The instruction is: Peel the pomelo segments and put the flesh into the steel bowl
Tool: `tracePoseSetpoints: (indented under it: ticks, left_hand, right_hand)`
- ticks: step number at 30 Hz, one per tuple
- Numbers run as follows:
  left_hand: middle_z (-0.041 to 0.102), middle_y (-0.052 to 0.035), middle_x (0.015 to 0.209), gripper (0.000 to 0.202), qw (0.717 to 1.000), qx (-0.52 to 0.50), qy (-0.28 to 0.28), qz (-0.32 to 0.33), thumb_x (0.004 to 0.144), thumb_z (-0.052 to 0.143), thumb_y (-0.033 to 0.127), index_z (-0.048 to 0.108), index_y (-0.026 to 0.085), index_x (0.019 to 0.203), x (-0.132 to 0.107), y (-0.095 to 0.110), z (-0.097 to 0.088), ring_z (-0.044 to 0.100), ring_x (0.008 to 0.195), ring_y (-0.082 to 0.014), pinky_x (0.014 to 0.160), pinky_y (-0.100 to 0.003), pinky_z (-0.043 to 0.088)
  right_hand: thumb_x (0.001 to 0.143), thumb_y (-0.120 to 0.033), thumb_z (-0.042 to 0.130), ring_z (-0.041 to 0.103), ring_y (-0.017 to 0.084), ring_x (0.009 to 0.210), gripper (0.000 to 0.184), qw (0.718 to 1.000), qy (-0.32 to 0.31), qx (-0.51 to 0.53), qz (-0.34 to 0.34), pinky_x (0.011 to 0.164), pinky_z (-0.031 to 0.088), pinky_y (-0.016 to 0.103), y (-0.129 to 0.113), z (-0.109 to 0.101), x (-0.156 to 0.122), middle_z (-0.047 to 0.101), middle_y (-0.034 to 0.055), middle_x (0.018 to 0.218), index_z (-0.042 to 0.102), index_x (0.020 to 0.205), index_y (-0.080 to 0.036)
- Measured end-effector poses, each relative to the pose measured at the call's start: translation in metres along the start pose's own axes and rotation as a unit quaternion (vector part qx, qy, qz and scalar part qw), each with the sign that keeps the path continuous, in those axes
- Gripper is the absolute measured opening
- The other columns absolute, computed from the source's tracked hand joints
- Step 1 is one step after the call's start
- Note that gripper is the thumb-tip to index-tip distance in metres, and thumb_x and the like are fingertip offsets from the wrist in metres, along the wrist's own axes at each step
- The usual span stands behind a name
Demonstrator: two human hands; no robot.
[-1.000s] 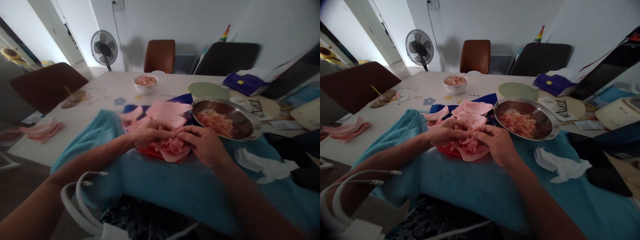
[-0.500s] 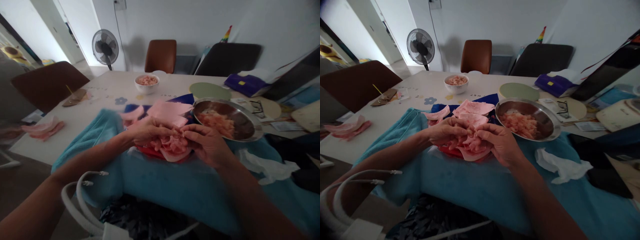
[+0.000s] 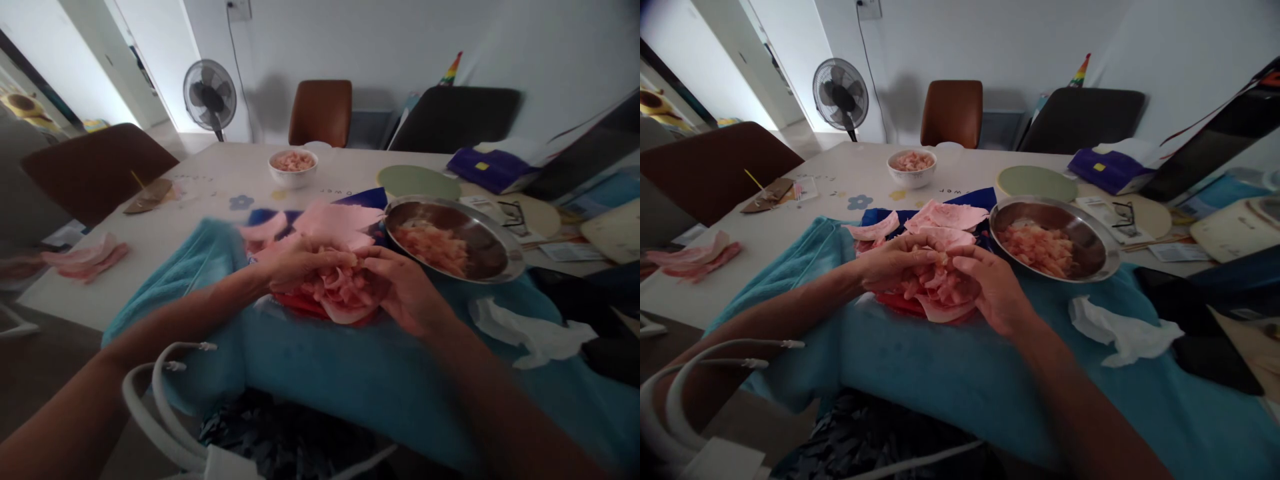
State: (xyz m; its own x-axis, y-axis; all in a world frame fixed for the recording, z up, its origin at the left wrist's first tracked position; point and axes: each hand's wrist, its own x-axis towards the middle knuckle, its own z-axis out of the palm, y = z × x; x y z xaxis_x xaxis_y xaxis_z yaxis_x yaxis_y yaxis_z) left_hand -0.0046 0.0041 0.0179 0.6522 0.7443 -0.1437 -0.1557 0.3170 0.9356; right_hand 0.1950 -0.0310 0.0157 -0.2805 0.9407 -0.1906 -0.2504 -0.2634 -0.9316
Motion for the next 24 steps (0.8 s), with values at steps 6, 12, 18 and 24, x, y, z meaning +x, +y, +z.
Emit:
tracePoseSetpoints:
  ticks: [6,12,18,24]
  left_hand:
    - [0.066,0.0019,0.065,0.034,0.998,0.068,0.018,-0.001,0.088,0.077,0.045,0.056,0.018,0.092,-0.001,-0.006,0.007,0.062,0.052,-0.0098,0.046,-0.018,0.046]
    - [0.069,-0.0036,0.072,0.039,0.996,-0.059,-0.013,-0.064,0.089,0.072,0.051,0.065,0.014,0.096,0.004,-0.004,0.004,0.065,0.059,-0.0133,0.053,-0.023,0.053]
    - [0.076,-0.0089,0.089,0.018,0.975,-0.205,-0.053,-0.062,0.081,0.07,0.015,0.07,0.01,0.098,0.01,-0.006,-0.006,0.073,0.083,-0.0167,0.08,-0.029,0.059]
    - [0.079,-0.0117,0.106,0.038,0.974,-0.208,-0.084,-0.027,0.07,0.055,-0.006,0.071,0.009,0.101,0.01,-0.012,-0.007,0.077,0.1,-0.019,0.096,-0.031,0.058]
  right_hand:
    - [0.071,-0.04,0.087,0.049,0.008,0.045,0.031,0.998,0.011,-0.057,-0.009,0.041,0.034,0.021,-0.001,0.01,-0.007,0.058,-0.0061,0.056,0.067,0.082,-0.02]
    - [0.072,-0.041,0.087,0.046,0.01,0.043,0.024,0.993,0.049,-0.069,-0.082,0.038,0.031,0.024,-0.01,-0.002,-0.004,0.058,-0.005,0.056,0.069,0.076,-0.025]
    - [0.082,-0.042,0.083,0.062,0.021,0.065,0.013,0.854,0.316,-0.245,-0.334,0.061,0.054,0.042,-0.035,-0.047,-0.004,0.067,-0.0004,0.077,0.074,0.086,-0.032]
    - [0.086,-0.037,0.078,0.071,0.035,0.089,0.005,0.716,0.374,-0.466,-0.36,0.083,0.056,0.057,-0.035,-0.114,0.007,0.072,0.0008,0.086,0.077,0.091,-0.038]
